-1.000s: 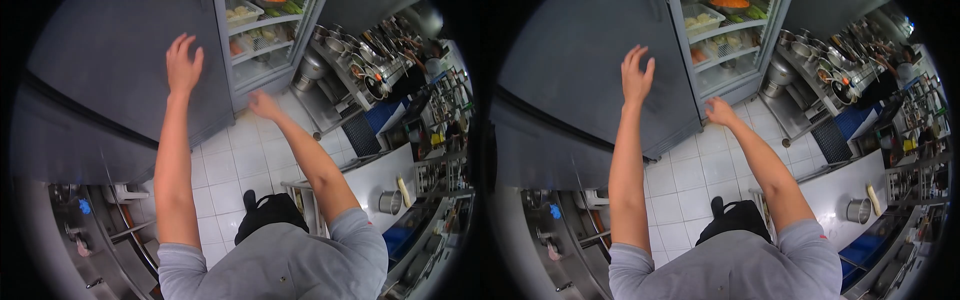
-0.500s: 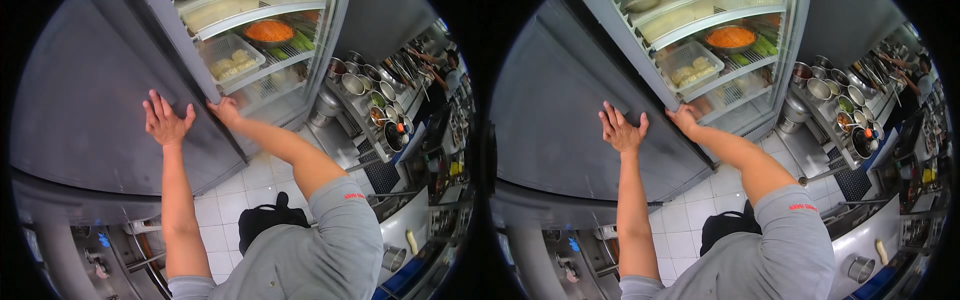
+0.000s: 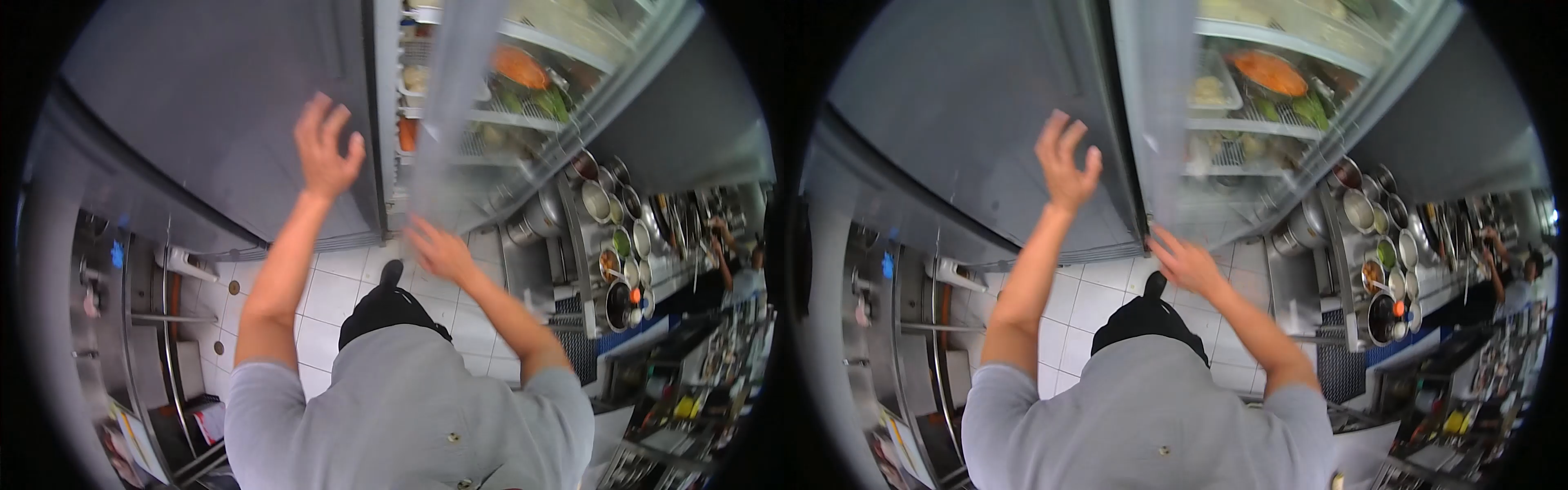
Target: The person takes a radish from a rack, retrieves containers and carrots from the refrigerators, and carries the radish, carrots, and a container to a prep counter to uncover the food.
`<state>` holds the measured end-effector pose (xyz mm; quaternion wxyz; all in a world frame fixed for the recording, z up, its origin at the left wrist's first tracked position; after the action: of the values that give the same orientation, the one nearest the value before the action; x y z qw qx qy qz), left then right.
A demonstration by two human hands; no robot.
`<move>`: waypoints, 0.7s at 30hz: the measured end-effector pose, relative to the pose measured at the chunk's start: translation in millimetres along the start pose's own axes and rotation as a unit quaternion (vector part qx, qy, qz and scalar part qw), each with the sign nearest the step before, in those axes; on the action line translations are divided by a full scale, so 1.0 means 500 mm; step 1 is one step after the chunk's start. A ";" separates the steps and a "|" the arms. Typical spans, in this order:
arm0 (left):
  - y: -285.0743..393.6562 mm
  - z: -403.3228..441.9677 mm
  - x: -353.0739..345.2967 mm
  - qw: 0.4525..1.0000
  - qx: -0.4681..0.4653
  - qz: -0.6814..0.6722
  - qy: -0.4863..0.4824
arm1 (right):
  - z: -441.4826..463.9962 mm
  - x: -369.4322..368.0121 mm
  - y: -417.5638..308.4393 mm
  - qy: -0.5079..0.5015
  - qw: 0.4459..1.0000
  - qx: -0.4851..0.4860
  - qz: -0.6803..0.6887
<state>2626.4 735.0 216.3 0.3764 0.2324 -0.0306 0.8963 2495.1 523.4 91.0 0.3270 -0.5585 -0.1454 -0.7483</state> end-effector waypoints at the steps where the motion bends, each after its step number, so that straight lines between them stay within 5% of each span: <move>1: -0.001 -0.059 -0.033 0.999 0.003 -0.043 -0.021 | -0.106 -0.046 0.013 0.075 0.997 -0.029 0.008; 2: 0.017 -0.108 -0.070 0.994 0.029 -0.091 -0.047 | -0.200 -0.090 0.036 0.078 0.982 -0.158 0.070; 3: 0.023 -0.164 -0.123 0.984 0.041 -0.130 -0.115 | -0.267 -0.105 0.033 0.061 0.902 -0.366 0.220; 6: 0.040 -0.288 -0.323 0.922 0.120 -0.193 -0.312 | -0.420 -0.154 0.020 0.124 0.871 -0.436 0.191; 8: 0.017 -0.319 -0.455 0.875 0.207 -0.214 -0.383 | -0.516 -0.257 0.015 -0.026 0.889 -0.446 0.101; 9: 0.022 -0.315 -0.522 0.872 0.199 -0.219 -0.390 | -0.534 -0.263 0.004 -0.022 0.884 -0.456 0.102; 11: -0.010 -0.316 -0.627 0.788 0.385 -0.188 -0.443 | -0.578 -0.285 -0.012 0.177 0.761 -0.555 0.285; 12: -0.017 -0.302 -0.670 0.786 0.378 -0.190 -0.451 | -0.620 -0.283 -0.008 0.230 0.707 -0.579 0.336; 14: -0.049 -0.273 -0.736 0.793 0.435 -0.137 -0.404 | -0.699 -0.249 -0.012 0.221 0.703 -0.612 0.288; 15: -0.068 -0.253 -0.776 0.784 0.418 -0.118 -0.443 | -0.732 -0.233 -0.001 0.223 0.714 -0.610 0.262; 18: -0.167 -0.239 -0.917 0.774 0.308 -0.019 -0.553 | -0.789 -0.164 0.003 0.247 0.616 -0.665 0.342; 19: -0.227 -0.270 -0.986 0.820 0.264 0.031 -0.507 | -0.819 -0.153 0.001 0.232 0.638 -0.675 0.290; 21: -0.259 -0.266 -1.006 0.868 0.246 -0.004 -0.432 | -0.986 -0.230 0.006 0.192 0.572 -0.746 0.281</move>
<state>2969.6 525.7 -138.7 0.2602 0.6815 0.0321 0.6832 2150.5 271.2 -181.2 0.0086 -0.4606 0.6951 -0.5519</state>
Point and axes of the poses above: each hand's wrist, its own z-axis towards the middle knuckle, its own x-axis out of the back of the hand, y = z × x, the point moved 4 cm from there along z, towards the middle knuckle, and after that the axes turned 9 degrees about -y, right-handed, at the moved point
